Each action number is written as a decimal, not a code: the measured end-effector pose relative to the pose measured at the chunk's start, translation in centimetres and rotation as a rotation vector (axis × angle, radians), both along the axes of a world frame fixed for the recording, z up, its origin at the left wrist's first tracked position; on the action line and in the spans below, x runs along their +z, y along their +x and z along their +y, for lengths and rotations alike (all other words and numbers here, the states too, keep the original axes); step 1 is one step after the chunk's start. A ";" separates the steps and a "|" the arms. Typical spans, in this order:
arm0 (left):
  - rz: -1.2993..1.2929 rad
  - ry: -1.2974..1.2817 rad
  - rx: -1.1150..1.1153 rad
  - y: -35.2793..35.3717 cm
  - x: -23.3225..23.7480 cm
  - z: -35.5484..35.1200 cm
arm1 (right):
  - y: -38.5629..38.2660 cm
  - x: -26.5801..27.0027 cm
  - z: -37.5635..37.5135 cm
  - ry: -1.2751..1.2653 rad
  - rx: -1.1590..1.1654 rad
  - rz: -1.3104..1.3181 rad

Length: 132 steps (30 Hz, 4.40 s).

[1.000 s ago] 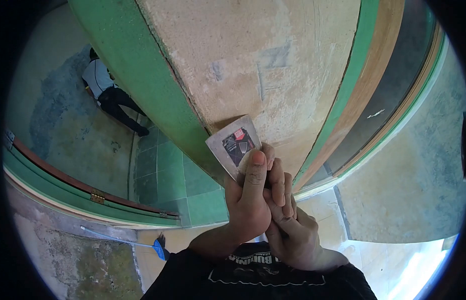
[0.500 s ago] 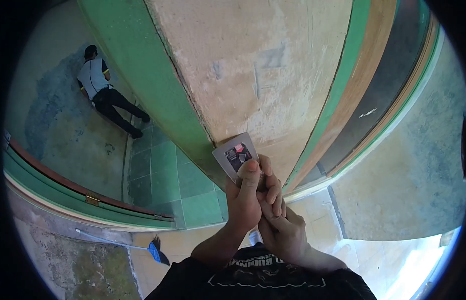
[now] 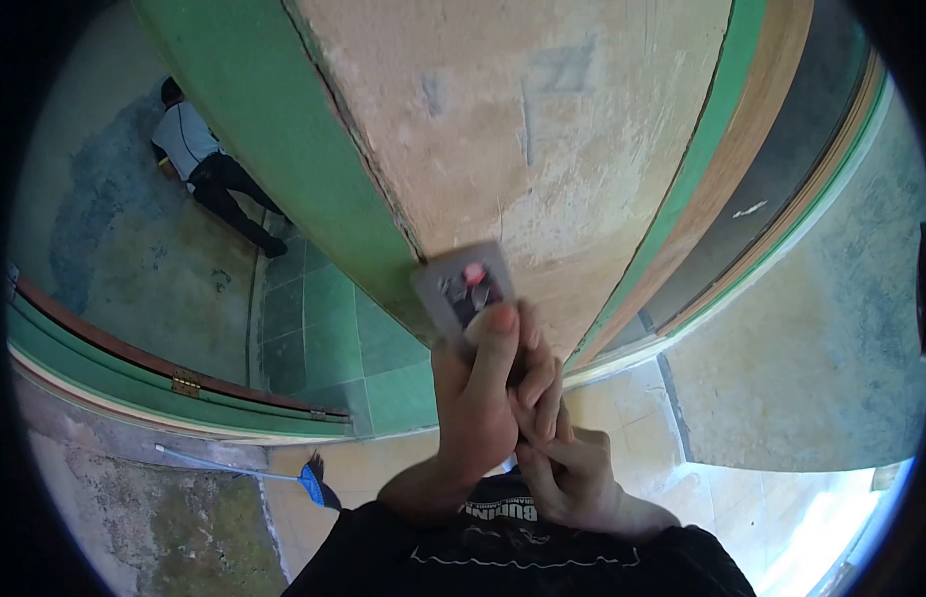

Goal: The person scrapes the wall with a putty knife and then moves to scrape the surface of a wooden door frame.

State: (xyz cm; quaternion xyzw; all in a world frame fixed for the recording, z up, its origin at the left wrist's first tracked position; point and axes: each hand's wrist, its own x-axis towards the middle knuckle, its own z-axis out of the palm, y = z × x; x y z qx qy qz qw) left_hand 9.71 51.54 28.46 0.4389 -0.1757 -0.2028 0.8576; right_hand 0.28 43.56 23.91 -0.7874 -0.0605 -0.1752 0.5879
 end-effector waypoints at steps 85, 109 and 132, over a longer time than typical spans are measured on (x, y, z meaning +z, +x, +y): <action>0.059 -0.270 -0.152 0.1 2.5 -0.7 | -0.8 4.6 -0.3 0.011 0.027 0.002; 0.050 -0.258 -0.160 0.1 4.3 -0.5 | -1.0 6.4 -0.3 0.052 0.036 0.065; 0.164 -0.152 -0.039 -1.8 0.9 -1.3 | -3.5 0.3 -0.6 0.470 0.126 0.063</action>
